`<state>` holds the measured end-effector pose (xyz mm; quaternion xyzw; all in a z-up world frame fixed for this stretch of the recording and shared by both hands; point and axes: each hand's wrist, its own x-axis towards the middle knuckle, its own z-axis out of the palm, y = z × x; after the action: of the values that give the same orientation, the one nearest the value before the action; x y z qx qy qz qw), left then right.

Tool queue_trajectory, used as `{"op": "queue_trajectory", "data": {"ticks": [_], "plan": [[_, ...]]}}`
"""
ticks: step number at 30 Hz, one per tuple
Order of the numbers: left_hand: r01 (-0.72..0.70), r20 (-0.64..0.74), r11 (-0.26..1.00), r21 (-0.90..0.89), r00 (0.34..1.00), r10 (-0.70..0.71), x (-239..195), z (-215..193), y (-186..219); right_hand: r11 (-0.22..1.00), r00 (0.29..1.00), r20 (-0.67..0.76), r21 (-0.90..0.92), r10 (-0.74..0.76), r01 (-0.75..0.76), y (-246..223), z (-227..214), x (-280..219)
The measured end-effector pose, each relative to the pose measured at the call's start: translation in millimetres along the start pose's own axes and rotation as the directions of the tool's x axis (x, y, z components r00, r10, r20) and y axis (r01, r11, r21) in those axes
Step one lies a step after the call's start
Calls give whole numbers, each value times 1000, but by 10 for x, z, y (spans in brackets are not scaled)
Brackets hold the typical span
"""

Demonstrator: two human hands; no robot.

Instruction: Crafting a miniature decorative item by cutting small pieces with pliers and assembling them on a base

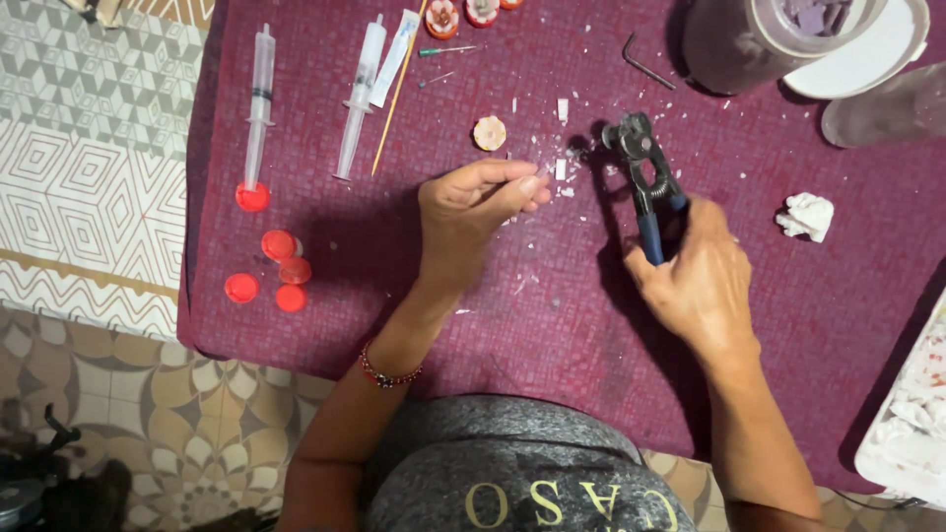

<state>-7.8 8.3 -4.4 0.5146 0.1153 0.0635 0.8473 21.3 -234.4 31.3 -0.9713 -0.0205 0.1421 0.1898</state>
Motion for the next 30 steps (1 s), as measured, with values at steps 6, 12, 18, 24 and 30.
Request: {"op": "queue_trajectory", "data": {"ticks": [6, 12, 18, 24, 30], "plan": [[-260, 4, 951, 166, 965, 263, -11, 38, 81, 963, 966, -111, -162, -235, 216, -130, -83, -69], [-530, 98, 680, 506, 819, 565, -16, 112, 138, 925, 909, -169, -73, -380, 373, -243, -146, -39], [-676, 271, 382, 631, 653, 708, -15, 78, 54, 694, 859, -204, 517, -469, 501, -375, -42, 62], [-763, 375, 216, 609, 517, 769, 4, 77, 6, 562, 910, -100, 757, -403, 333, -658, -19, 170], [-760, 393, 202, 617, 520, 758, -12, 88, 43, 339, 961, -32, 932, -275, 128, -584, 226, 248]]}}
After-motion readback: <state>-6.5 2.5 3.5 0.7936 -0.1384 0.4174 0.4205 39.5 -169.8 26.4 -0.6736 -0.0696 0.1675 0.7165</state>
